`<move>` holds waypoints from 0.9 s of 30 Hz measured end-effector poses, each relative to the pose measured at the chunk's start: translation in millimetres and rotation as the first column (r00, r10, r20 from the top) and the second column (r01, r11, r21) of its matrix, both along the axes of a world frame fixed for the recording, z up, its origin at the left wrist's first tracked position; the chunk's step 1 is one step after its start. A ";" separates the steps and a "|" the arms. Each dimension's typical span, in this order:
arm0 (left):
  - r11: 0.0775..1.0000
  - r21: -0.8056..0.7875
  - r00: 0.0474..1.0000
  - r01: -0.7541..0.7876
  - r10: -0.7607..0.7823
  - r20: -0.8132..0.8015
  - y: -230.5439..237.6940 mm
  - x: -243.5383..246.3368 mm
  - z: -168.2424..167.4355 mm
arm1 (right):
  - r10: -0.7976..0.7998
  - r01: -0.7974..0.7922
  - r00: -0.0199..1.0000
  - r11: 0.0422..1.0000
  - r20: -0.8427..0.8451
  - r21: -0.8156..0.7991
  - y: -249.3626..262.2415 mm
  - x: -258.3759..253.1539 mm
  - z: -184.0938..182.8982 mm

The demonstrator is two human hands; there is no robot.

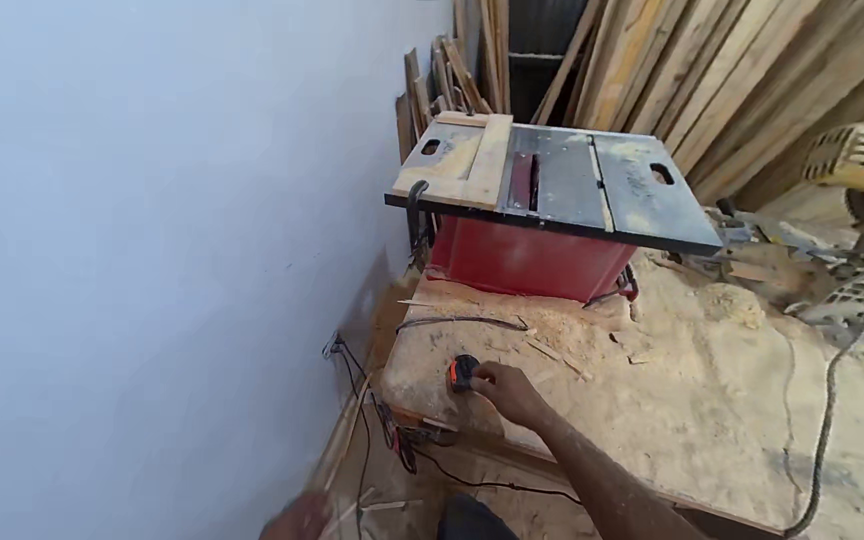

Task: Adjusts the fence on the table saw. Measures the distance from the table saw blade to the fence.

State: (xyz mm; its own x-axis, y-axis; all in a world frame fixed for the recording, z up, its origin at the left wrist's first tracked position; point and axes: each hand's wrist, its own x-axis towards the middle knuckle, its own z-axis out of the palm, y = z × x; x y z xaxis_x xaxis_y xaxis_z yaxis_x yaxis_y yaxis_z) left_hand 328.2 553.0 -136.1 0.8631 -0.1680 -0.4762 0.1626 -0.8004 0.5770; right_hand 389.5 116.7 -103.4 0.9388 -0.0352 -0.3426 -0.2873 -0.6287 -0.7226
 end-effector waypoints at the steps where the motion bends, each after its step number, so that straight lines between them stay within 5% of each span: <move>1: 0.997 -0.067 0.997 0.023 -0.018 0.080 -7.7 36.2 14.0 | -0.027 0.027 0.999 0.999 0.019 0.035 3.2 21.2 -0.4; 6: 0.907 -0.311 0.867 0.283 -0.103 0.487 -93.8 178.7 108.9 | -0.094 0.052 0.987 0.954 0.129 0.295 22.9 152.1 -18.3; 9: 0.887 -0.109 0.715 0.448 -0.283 0.640 -148.1 259.1 164.1 | -0.205 0.128 0.960 0.927 0.192 0.351 25.9 241.1 -29.3; 14: 0.742 0.279 0.460 0.610 -0.617 0.638 -222.1 394.2 220.9 | -0.285 0.192 0.908 0.934 0.306 0.300 17.2 325.9 -36.8; 19: 0.369 0.504 0.114 0.781 -0.878 0.465 -258.9 499.5 219.0 | -0.212 0.138 0.963 0.920 0.169 0.367 15.1 330.4 8.6; 21: 0.263 0.502 -0.013 0.824 -0.877 0.481 -266.3 522.4 210.6 | -0.133 0.031 0.956 0.932 0.261 0.362 0.6 337.2 -21.0; 24: 0.214 0.416 -0.100 0.884 -0.782 0.615 -269.1 538.6 192.9 | -0.081 -0.032 0.944 0.943 0.321 0.331 -8.1 345.6 -38.4; 27: 0.237 0.284 -0.066 0.929 -0.651 0.757 -271.7 547.5 171.5 | -0.125 0.024 0.939 0.953 0.319 0.301 -7.3 351.6 -32.7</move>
